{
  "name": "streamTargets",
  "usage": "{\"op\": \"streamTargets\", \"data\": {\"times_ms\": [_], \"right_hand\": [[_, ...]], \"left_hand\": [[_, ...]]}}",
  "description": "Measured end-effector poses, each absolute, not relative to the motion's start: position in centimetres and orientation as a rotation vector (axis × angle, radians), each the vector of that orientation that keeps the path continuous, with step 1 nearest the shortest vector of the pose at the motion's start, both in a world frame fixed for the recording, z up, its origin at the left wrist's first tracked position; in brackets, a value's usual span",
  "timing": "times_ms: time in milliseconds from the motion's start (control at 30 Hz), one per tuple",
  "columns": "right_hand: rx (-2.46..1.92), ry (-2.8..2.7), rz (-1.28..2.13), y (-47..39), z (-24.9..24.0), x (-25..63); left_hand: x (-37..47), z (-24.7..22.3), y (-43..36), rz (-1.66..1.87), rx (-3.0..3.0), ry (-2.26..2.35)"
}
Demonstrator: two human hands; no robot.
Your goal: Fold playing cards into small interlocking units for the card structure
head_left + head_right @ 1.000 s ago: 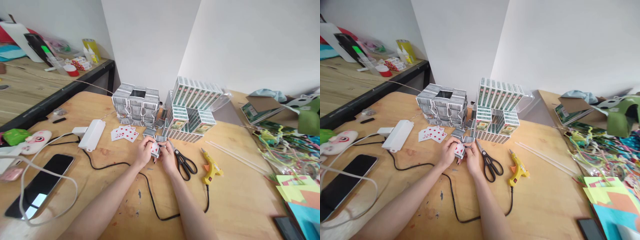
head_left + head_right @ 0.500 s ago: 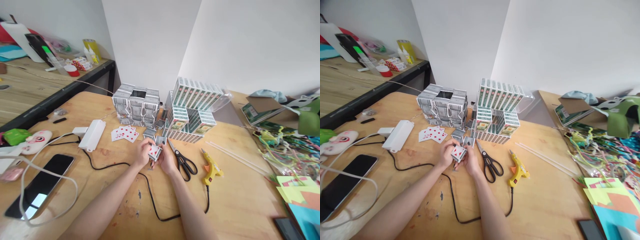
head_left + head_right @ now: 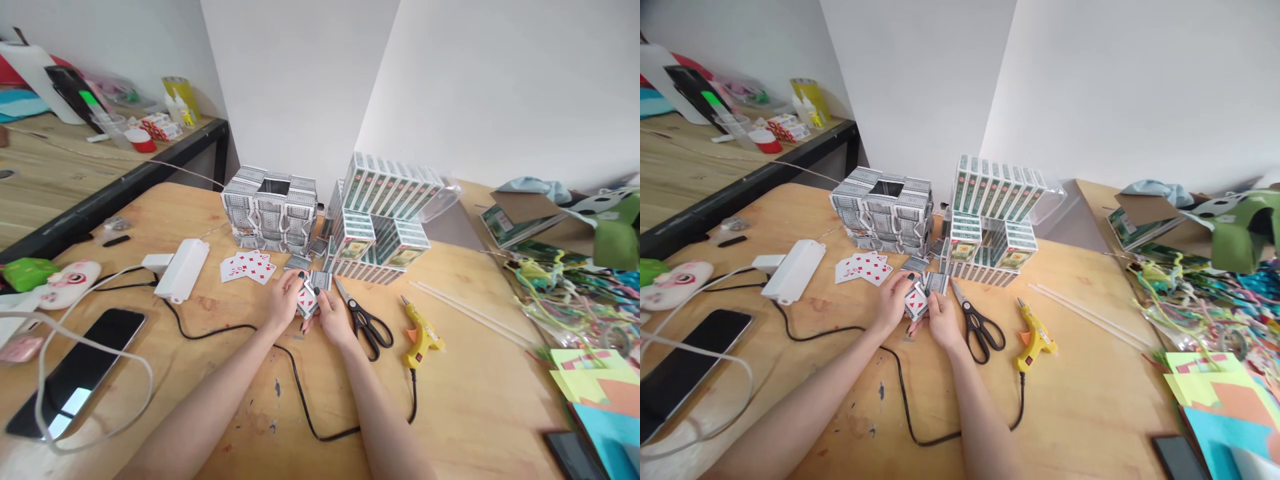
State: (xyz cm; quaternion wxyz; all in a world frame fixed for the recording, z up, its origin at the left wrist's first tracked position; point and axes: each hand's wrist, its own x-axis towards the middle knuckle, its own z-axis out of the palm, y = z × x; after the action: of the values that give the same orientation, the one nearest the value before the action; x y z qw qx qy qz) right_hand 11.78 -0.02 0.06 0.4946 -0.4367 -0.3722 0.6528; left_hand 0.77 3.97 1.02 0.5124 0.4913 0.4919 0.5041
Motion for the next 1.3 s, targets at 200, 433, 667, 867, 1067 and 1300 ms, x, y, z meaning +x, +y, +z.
{"op": "streamTargets", "data": {"times_ms": [200,433,667,867,1067,1300], "right_hand": [[-1.077,-0.929,1.502,0.0,0.2,11.7],[-1.121,-1.047,1.453,0.1,0.5,12.0],[-1.109,-1.022,1.488,-0.1,0.7,11.9],[-1.105,-0.893,1.582,0.1,0.6,11.8],[-1.109,-0.912,1.633,0.1,0.7,12.2],[-1.191,-0.968,1.605,0.0,0.5,12.6]], "left_hand": [[1.2,1.1,4.2,1.143,1.284,1.219],[1.2,0.8,4.3,0.996,1.209,1.2],[0.9,0.5,4.5,1.01,1.23,1.17],[0.8,0.8,4.4,1.085,1.437,1.241],[0.4,0.3,4.2,1.028,1.922,1.264],[0.2,-0.1,3.9,1.023,2.329,1.313]]}}
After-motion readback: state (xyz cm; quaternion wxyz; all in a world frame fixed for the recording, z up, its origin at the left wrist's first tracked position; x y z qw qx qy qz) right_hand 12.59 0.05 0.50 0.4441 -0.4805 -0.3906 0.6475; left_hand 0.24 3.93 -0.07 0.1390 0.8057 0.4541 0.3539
